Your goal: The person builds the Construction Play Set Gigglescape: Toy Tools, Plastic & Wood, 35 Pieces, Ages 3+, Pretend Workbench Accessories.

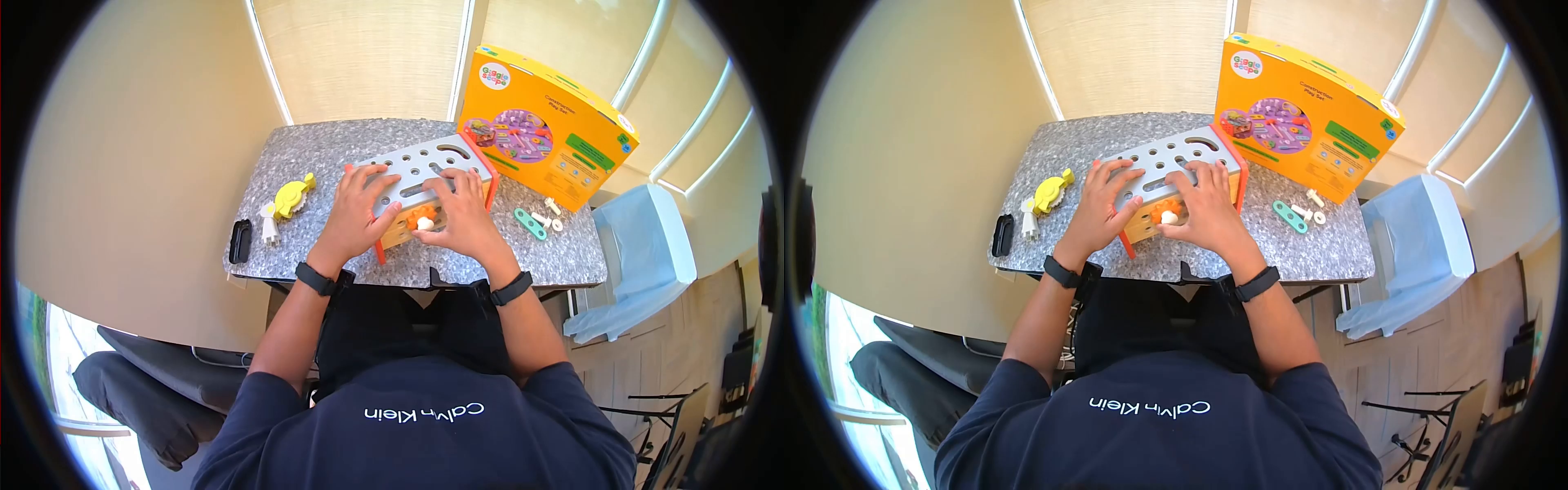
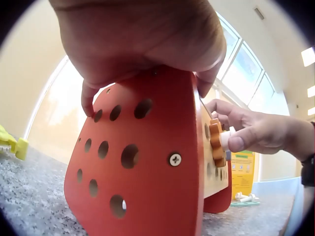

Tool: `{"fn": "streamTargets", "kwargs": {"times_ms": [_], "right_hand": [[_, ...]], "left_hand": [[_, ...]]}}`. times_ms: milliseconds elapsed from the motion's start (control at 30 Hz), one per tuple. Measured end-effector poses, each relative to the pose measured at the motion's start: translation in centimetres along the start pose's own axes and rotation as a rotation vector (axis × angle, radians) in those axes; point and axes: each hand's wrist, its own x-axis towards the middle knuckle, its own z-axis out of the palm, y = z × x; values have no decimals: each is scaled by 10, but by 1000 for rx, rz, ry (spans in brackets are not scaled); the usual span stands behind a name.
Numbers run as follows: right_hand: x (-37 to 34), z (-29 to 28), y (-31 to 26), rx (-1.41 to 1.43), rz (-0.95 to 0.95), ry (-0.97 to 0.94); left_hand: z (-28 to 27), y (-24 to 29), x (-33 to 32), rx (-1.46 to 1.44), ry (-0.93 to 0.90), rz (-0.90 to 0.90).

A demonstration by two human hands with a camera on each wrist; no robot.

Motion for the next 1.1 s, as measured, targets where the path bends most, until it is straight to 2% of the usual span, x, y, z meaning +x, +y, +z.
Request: {"fn": "streamTargets", "kwargs": {"times_ms": [167,233,267,333,400,467,500,567,600,667,700,967,1100], "right_hand": [[-9,-7,0,132,59,51],[-17,-14,6,126,-23,209],[-22,-19,14,115,-15,210],[-34,-29,46,-14,80,379],[-54,-37,99,-97,304,419],[-80,-49,150,-257,511,355],[-96,-56,167,-263,516,355],[-122,-67,195,-341,563,109],[-130,-66,207,-348,566,111],[-136,-61,225,-259,470,-2],[-138,-59,228,-247,479,-72],[-123,-48,226,-220,534,-130],[-107,-53,218,-234,459,8]], "left_hand": [[2,3,-1,-71,23,-62],[4,2,0,-49,28,-63],[4,3,0,-60,26,-55],[3,6,0,-85,31,-88],[3,7,0,-60,23,-83],[3,8,0,-87,26,-110],[4,8,0,-93,23,-107],[6,6,0,-26,55,-73],[6,6,0,-32,56,-68],[6,6,-1,-49,44,-88],[6,7,-1,-52,49,-87],[3,6,0,-9,53,-44],[1,5,-1,24,45,-41]]}}
